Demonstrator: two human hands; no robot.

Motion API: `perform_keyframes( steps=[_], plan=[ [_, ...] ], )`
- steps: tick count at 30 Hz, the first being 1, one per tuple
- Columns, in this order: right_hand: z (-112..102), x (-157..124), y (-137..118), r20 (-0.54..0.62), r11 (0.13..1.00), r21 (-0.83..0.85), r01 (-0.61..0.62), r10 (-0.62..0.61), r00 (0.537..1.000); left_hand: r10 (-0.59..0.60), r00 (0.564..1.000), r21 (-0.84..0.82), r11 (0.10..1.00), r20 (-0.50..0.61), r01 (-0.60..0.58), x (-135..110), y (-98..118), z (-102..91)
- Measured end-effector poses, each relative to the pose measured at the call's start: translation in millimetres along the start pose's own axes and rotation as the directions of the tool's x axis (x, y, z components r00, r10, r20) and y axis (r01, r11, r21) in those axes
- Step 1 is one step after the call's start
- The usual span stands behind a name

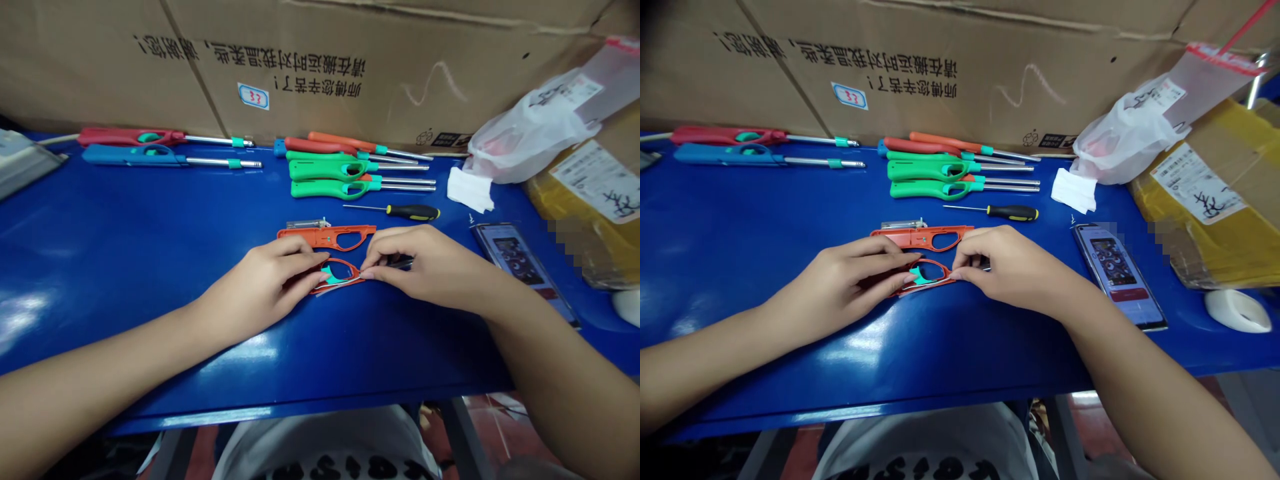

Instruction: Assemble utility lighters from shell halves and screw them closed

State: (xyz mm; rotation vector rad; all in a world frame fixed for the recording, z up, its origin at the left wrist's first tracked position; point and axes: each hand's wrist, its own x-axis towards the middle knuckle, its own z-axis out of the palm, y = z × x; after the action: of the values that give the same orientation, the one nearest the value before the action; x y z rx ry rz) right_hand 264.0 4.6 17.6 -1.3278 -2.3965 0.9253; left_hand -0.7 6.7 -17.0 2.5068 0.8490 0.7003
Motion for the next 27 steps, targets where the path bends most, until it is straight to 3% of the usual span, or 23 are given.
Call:
perform_keyframes(
  steps=[3, 12, 18, 27],
  plan=[
    [2.7, 2.0, -1.7, 0.028, 0.993, 0.071, -0.098, 0.097, 0.995, 0.015, 1.0, 0.006, 1.0, -0.004, -0.015, 0.0, 0.4, 1.7],
    [-5.8, -2.4, 1.7, 0.043, 0.977, 0.04, -0.211, 0.209, 0.977, 0.101, 0.994, 0.1, 0.99, -0.05, -0.096, 0.2, 0.0, -10.0],
    [-7.2, -3.2, 2.1, 0.007, 0.981, 0.067, -0.184, 0.184, 0.983, 0.167, 0.985, 0.131, 0.976, 0.043, -0.171, -1.1, -3.1, -11.1],
    [-1.8, -1.8, 5.6, 0.003, 0.98, 0.068, -0.186, 0.187, 0.982, 0.233, 0.972, 0.16, 0.958, 0.039, -0.237, -2.9, -7.3, -8.0]
  ],
)
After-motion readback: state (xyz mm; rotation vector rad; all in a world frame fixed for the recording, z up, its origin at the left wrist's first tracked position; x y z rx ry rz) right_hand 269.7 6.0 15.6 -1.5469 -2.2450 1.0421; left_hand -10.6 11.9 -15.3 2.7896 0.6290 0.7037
